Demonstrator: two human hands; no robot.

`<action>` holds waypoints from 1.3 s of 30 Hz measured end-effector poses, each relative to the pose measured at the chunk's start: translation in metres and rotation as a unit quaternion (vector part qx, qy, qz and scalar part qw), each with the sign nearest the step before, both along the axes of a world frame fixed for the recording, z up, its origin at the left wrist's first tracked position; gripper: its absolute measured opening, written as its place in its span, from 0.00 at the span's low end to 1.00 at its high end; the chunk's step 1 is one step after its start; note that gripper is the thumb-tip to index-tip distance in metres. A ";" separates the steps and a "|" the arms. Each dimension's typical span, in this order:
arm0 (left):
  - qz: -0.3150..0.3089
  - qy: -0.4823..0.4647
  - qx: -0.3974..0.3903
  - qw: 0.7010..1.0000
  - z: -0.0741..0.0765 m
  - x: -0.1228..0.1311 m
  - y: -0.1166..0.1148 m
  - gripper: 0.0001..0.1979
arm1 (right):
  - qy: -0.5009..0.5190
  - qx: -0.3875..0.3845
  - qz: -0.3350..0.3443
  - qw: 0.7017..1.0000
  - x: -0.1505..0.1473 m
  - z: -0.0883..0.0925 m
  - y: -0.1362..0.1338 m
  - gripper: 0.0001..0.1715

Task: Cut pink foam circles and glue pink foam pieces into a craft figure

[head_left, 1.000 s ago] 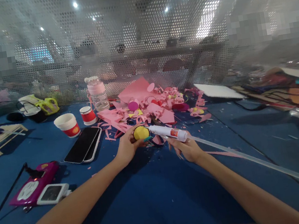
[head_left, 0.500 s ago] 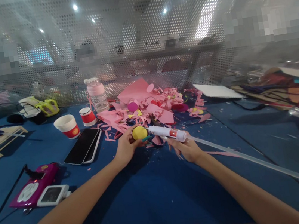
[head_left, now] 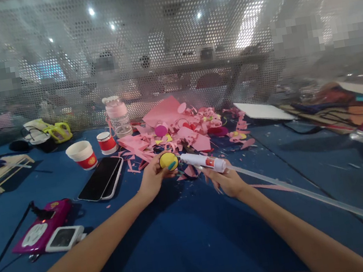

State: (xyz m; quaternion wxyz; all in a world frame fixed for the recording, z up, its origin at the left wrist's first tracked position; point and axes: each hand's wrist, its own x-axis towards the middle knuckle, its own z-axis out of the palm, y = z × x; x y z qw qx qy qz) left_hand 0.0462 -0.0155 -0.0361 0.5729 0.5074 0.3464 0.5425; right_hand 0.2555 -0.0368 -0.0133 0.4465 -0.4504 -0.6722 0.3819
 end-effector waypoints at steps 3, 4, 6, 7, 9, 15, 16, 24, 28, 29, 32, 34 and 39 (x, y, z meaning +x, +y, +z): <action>0.000 0.003 0.001 1.000 -0.001 0.000 0.000 0.32 | 0.003 -0.003 -0.014 1.000 0.000 0.001 0.000 0.21; 0.001 0.003 0.003 1.000 -0.002 0.000 0.001 0.31 | 0.003 -0.004 -0.017 1.000 0.000 0.001 0.000 0.21; 0.009 0.003 0.004 1.000 -0.002 0.000 0.001 0.30 | 0.001 -0.006 -0.019 1.000 0.000 0.001 -0.001 0.21; 0.013 0.003 0.003 1.000 -0.003 0.000 0.001 0.29 | 0.000 -0.005 -0.017 1.000 0.000 0.001 -0.001 0.21; 0.018 0.005 0.001 1.000 -0.003 0.000 0.001 0.28 | -0.003 -0.002 -0.012 1.000 0.000 0.001 0.000 0.21; 0.023 0.003 0.005 1.000 -0.001 0.000 0.001 0.27 | -0.011 -0.003 -0.004 1.000 0.002 -0.001 0.002 0.21; 0.025 0.003 0.006 1.000 -0.001 -0.001 0.001 0.26 | -0.011 -0.003 0.001 1.000 0.003 -0.002 0.002 0.20; 0.036 0.003 0.009 0.999 0.000 -0.003 0.003 0.26 | -0.010 -0.001 0.008 1.000 0.001 0.002 0.000 0.21; 0.037 -0.003 0.002 0.999 0.001 -0.003 0.002 0.27 | -0.012 -0.003 0.006 1.000 0.001 0.002 -0.001 0.21; 0.037 -0.003 0.002 0.999 0.001 -0.003 0.002 0.27 | -0.013 -0.006 0.003 1.000 0.001 0.002 -0.001 0.21; 0.034 -0.002 0.005 0.999 0.001 -0.003 0.003 0.27 | -0.015 -0.008 0.001 1.000 0.002 0.000 0.000 0.21; 0.030 -0.002 0.009 0.999 0.000 -0.004 0.003 0.28 | -0.019 -0.006 0.010 1.000 0.002 0.000 0.000 0.20; 0.033 0.006 0.013 0.999 0.000 -0.004 0.004 0.28 | -0.027 -0.017 0.024 0.999 0.004 -0.001 0.000 0.19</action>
